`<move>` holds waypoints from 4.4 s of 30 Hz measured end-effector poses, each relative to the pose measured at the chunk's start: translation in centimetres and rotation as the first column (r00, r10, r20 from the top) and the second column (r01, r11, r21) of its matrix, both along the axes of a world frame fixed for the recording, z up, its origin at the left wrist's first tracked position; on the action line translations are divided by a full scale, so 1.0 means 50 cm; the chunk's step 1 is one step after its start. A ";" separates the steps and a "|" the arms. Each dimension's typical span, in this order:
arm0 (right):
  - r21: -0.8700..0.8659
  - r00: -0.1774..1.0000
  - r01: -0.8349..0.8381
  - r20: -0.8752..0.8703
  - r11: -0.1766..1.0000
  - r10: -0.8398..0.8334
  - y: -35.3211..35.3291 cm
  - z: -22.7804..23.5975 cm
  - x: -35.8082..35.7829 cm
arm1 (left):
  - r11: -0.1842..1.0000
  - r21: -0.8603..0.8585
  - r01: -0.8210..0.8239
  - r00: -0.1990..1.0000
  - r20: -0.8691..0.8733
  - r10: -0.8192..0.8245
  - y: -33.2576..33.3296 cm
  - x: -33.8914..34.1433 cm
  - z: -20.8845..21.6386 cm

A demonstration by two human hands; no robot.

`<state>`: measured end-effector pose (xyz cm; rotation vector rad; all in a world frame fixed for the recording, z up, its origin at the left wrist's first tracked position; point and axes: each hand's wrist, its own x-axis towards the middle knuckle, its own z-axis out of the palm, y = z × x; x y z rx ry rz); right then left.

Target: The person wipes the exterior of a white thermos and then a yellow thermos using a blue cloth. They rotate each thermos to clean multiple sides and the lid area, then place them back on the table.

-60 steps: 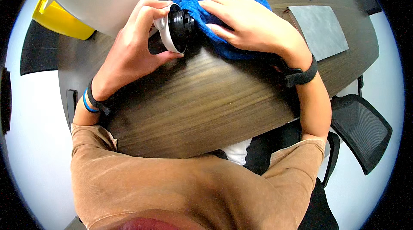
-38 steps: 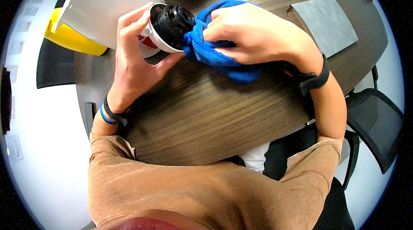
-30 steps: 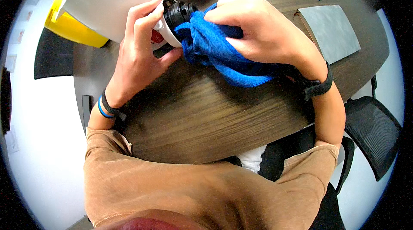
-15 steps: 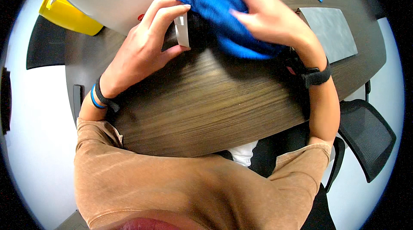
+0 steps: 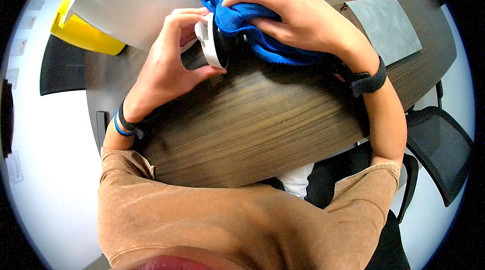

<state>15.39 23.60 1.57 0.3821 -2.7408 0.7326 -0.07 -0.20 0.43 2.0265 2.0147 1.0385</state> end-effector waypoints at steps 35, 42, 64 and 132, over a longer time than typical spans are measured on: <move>-0.132 0.944 -0.242 -0.263 0.961 0.201 0.013 0.026 0.021 | 0.973 0.228 0.031 0.994 -0.109 -0.006 0.015 -0.017 0.003; 0.047 0.979 0.172 -0.117 0.984 -0.166 -0.017 0.047 0.022 | 0.983 0.162 0.083 0.997 -0.011 -0.083 0.011 0.002 -0.014; -0.068 1.000 -0.005 -0.020 0.998 0.003 0.019 -0.023 0.004 | 0.991 -0.133 0.001 1.000 -0.017 -0.004 -0.003 0.016 0.017; -0.019 0.981 0.142 -0.128 0.990 -0.143 -0.063 -0.046 -0.018 | 0.987 -0.101 -0.122 0.979 -0.179 0.102 -0.030 -0.008 0.008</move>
